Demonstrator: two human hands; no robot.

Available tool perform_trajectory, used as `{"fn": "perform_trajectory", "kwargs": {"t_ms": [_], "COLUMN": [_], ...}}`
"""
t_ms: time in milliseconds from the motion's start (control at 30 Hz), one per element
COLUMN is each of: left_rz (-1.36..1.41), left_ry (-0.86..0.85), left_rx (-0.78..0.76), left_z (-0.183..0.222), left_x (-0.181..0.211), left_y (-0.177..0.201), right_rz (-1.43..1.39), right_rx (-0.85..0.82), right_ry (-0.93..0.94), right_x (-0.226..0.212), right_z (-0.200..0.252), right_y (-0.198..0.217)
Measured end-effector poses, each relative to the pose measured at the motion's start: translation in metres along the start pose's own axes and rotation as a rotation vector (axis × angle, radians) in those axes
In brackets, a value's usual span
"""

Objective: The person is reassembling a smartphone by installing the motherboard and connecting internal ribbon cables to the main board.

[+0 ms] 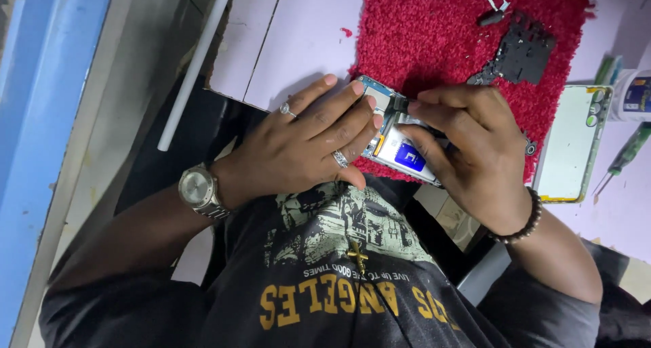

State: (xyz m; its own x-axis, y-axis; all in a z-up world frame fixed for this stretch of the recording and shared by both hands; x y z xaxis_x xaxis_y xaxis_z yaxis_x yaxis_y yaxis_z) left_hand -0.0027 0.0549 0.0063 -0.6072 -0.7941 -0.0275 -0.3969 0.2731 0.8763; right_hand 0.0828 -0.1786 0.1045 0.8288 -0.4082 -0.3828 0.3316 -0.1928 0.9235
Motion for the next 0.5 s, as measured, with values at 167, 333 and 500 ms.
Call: {"fn": "perform_trajectory", "kwargs": {"t_ms": [167,333,500], "left_rz": [0.017,0.082,0.622], "left_ry": [-0.008,0.024,0.289], "left_rx": [0.003,0.013,0.043], "left_z": [-0.003,-0.003,-0.017], "left_x": [0.002,0.005,0.030], "left_y": [0.000,0.003,0.020], "right_rz": [0.041,0.118,0.105], "right_rx": [0.025,-0.024,0.021], "right_ry": [-0.066,-0.225,0.047], "right_x": [0.002,-0.001,0.014], "right_z": [0.008,0.010,0.038], "right_y": [-0.008,-0.012,-0.023]}}
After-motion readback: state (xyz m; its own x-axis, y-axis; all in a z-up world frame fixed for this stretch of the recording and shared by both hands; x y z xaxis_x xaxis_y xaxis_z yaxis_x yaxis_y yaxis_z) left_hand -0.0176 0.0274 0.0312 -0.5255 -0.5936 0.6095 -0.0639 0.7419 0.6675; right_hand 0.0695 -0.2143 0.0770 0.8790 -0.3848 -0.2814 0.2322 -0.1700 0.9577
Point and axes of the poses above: each hand's wrist, its own z-axis away from the middle knuckle, its own y-axis out of the back of the hand, x = y × z, the point moved 1 cm from there along -z, towards the middle knuckle, and after that the axes turned 10 degrees about -x, right-handed, at the moved point
